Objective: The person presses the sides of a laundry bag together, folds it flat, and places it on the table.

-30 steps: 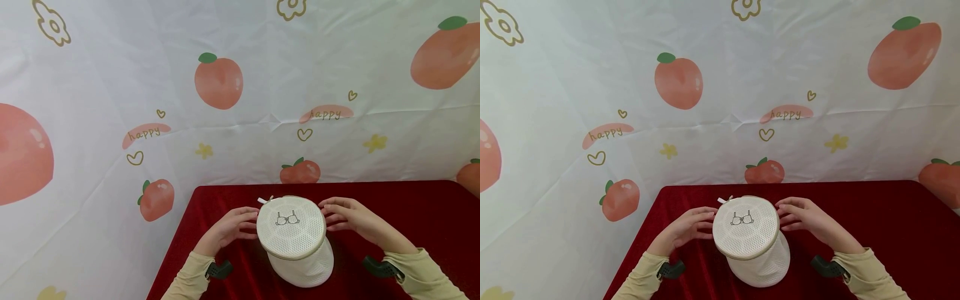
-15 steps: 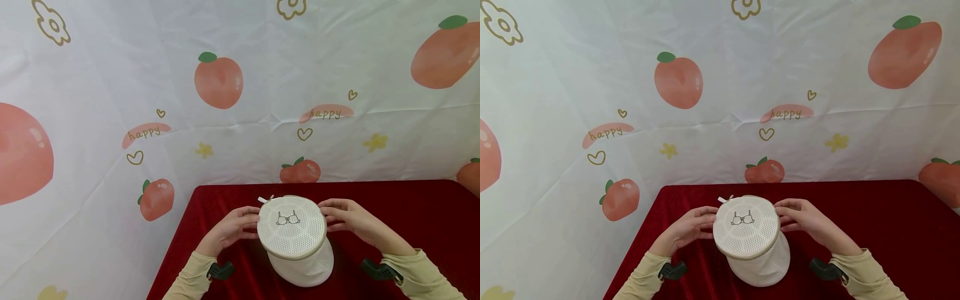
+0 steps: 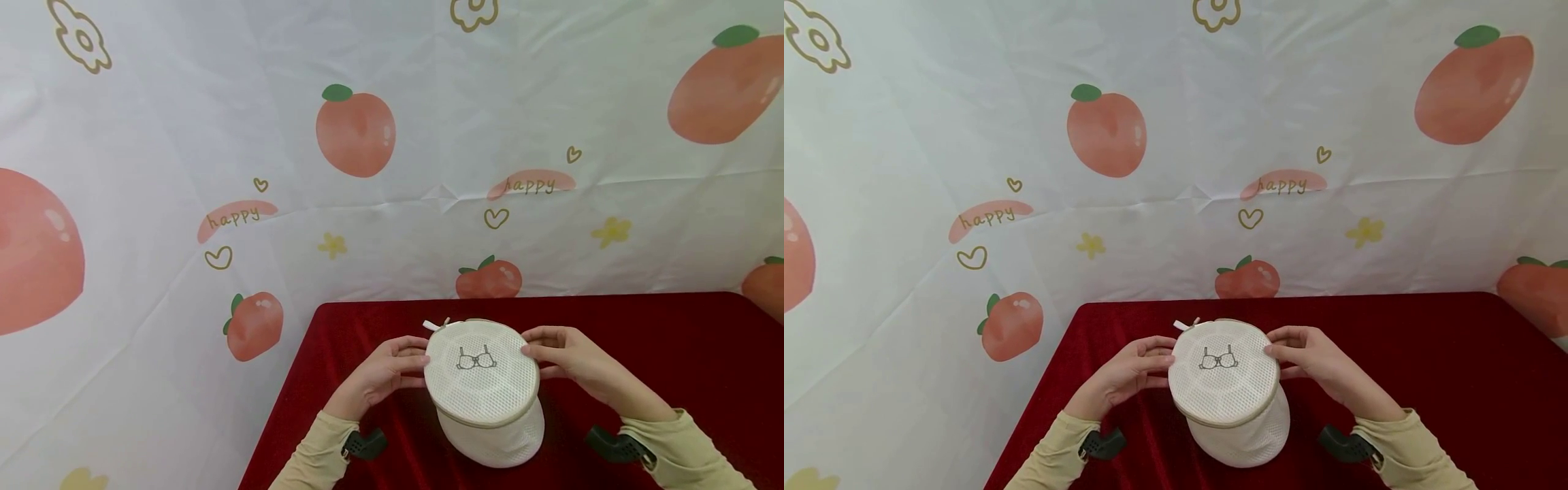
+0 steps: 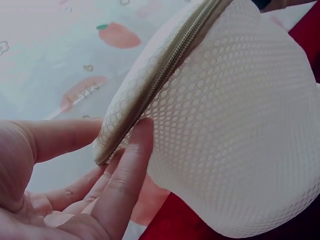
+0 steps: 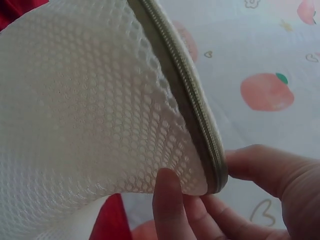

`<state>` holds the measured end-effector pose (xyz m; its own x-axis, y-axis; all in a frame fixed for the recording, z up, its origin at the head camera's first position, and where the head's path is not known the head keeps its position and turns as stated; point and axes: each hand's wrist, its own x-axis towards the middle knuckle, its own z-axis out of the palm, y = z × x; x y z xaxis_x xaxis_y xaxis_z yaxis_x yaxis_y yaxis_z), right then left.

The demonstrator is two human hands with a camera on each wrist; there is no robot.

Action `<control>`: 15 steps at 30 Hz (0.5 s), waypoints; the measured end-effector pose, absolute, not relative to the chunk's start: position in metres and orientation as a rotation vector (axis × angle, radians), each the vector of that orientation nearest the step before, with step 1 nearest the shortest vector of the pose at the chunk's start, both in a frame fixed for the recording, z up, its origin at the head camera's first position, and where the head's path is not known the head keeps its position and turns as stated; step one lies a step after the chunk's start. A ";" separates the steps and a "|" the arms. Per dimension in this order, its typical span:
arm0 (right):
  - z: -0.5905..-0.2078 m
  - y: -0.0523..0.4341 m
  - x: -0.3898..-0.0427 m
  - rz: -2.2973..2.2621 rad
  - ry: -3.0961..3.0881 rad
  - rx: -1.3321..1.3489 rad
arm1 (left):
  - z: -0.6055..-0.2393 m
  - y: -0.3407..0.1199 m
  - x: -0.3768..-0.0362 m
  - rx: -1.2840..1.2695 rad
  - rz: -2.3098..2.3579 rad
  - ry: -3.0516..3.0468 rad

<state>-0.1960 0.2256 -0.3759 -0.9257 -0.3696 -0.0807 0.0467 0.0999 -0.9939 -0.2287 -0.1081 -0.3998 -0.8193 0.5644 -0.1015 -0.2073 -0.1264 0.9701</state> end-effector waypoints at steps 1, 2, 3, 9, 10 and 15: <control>-0.376 0.226 -0.196 -1.896 2.074 -0.319 | -0.400 -0.107 -0.228 0.394 1.997 1.643; -0.377 0.226 -0.196 -1.898 2.075 -0.312 | -0.400 -0.107 -0.228 0.388 2.003 1.644; -0.377 0.226 -0.196 -1.897 2.079 -0.307 | -0.400 -0.106 -0.228 0.383 2.009 1.648; -0.379 0.227 -0.196 -1.887 2.096 -0.299 | -0.402 -0.101 -0.226 0.347 2.043 1.671; -0.379 0.227 -0.196 -1.887 2.097 -0.298 | -0.402 -0.100 -0.226 0.341 2.048 1.675; -0.384 0.230 -0.195 -1.898 2.090 -0.293 | -0.405 -0.098 -0.225 0.313 2.055 1.697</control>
